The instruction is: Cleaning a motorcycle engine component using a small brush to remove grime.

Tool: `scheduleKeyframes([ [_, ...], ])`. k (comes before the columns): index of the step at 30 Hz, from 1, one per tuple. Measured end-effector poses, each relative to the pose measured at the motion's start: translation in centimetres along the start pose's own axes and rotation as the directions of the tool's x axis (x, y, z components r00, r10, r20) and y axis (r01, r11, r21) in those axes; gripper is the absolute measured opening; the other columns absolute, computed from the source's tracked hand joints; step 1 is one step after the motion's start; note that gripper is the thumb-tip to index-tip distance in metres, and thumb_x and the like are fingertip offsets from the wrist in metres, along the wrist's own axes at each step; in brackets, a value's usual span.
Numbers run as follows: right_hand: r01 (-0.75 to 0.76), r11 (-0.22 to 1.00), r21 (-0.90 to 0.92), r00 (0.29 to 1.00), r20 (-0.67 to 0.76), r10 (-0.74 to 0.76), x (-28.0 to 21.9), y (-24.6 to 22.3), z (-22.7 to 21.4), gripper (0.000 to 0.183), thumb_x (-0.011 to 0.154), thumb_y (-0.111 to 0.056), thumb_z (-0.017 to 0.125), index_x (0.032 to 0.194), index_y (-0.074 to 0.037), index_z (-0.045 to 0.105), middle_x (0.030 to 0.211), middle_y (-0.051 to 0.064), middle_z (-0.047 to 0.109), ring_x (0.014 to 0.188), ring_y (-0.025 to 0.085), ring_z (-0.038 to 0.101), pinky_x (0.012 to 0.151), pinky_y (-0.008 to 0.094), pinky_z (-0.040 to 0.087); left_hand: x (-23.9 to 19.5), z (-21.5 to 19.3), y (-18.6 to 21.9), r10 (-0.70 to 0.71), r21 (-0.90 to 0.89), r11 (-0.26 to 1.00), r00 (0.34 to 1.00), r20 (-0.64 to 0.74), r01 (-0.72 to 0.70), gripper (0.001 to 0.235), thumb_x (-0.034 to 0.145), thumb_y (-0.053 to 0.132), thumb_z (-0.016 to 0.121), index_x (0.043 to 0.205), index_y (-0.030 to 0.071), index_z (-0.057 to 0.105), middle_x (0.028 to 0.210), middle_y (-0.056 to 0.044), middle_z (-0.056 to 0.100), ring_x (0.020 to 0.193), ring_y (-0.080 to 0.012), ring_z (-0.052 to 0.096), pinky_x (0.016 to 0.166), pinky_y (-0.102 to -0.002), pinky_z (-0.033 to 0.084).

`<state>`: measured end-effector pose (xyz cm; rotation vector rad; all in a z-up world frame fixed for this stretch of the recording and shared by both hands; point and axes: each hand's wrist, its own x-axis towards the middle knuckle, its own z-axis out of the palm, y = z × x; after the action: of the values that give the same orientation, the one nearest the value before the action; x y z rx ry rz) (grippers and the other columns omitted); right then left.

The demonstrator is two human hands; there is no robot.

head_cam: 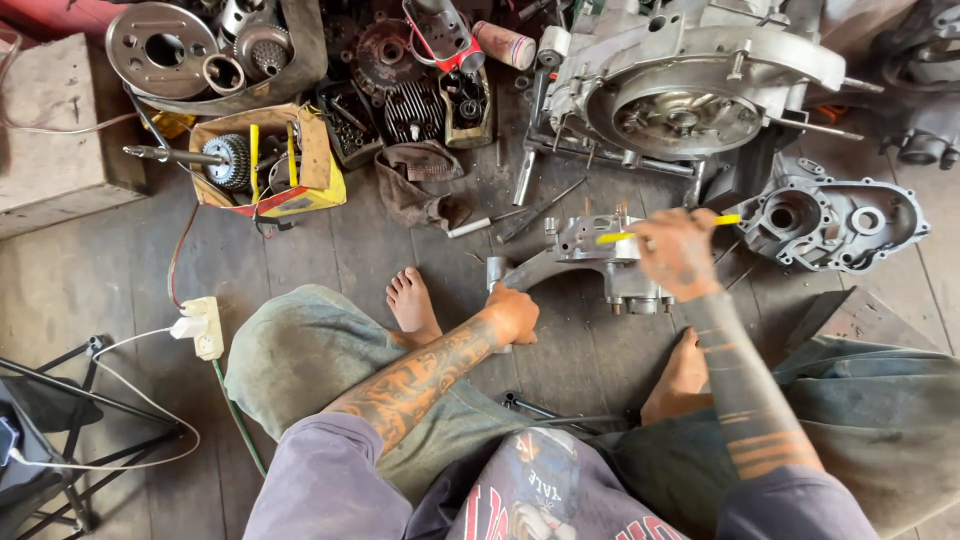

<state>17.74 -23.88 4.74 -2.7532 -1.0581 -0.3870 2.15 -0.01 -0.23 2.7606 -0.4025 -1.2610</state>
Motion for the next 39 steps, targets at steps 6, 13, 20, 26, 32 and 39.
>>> scheduleKeyframes([
  [6,-0.067,0.995,-0.072,0.998,0.014,0.068,-1.6,3.7,0.3,0.009,0.082,-0.024,0.072,0.087,-0.032,0.071,0.082,-0.006,0.061,0.087,0.018,0.061,0.090,0.036,0.037,1.3,1.3,-0.3,0.000,0.020,1.000,1.000,0.010,0.000,0.055,0.093,0.050,0.069,0.113,0.000,0.078,0.116,-0.023,0.075,0.109,-0.0422,0.068,0.112,-0.067,0.034],
  [13,-0.023,1.000,0.019,0.999,-0.042,0.024,-0.1,-1.9,0.4,0.018,0.073,-0.019,0.072,0.078,-0.036,0.069,0.075,-0.009,0.063,0.083,0.016,0.063,0.086,0.037,0.034,3.1,3.4,-0.9,-0.022,0.087,0.996,0.999,0.043,0.018,0.054,0.094,0.053,0.067,0.112,0.003,0.077,0.114,-0.020,0.076,0.104,-0.0404,0.069,0.109,-0.066,0.036],
  [20,-0.079,0.994,-0.077,0.996,-0.044,0.076,-0.5,0.9,1.1,0.016,0.076,-0.022,0.075,0.084,-0.035,0.071,0.081,-0.008,0.066,0.089,0.016,0.063,0.095,0.041,0.032,3.6,3.2,-0.8,0.054,0.031,0.998,0.998,-0.032,-0.053,0.053,0.091,0.053,0.068,0.109,0.004,0.079,0.113,-0.018,0.076,0.102,-0.0401,0.070,0.102,-0.065,0.041],
  [26,-0.129,0.973,-0.189,0.990,-0.075,0.117,-1.4,3.2,2.6,0.009,0.078,-0.029,0.072,0.082,-0.037,0.070,0.085,-0.009,0.067,0.091,0.014,0.065,0.092,0.037,0.033,2.9,3.0,-1.4,0.039,0.063,0.997,0.999,-0.034,-0.036,0.048,0.093,0.050,0.068,0.104,0.004,0.079,0.105,-0.019,0.077,0.097,-0.0390,0.069,0.103,-0.063,0.038],
  [32,-0.038,0.996,0.075,0.999,0.007,0.038,-1.1,-0.8,0.2,0.012,0.076,-0.022,0.074,0.081,-0.033,0.072,0.078,-0.007,0.067,0.083,0.017,0.066,0.086,0.037,0.037,5.4,4.8,-0.8,0.020,0.091,0.996,0.997,-0.080,-0.012,0.061,0.090,0.057,0.070,0.109,0.000,0.077,0.104,-0.023,0.075,0.089,-0.0409,0.068,0.091,-0.064,0.046],
  [39,-0.140,0.988,-0.060,0.990,-0.020,0.139,-1.5,-0.2,0.0,0.012,0.078,-0.023,0.072,0.083,-0.033,0.070,0.078,-0.007,0.063,0.084,0.017,0.062,0.088,0.038,0.034,1.2,-3.0,-1.6,-0.024,-0.066,0.998,0.990,-0.135,0.016,0.075,0.090,0.054,0.070,0.139,0.000,0.059,0.136,-0.023,0.064,0.121,-0.0423,0.062,0.101,-0.068,0.044],
])
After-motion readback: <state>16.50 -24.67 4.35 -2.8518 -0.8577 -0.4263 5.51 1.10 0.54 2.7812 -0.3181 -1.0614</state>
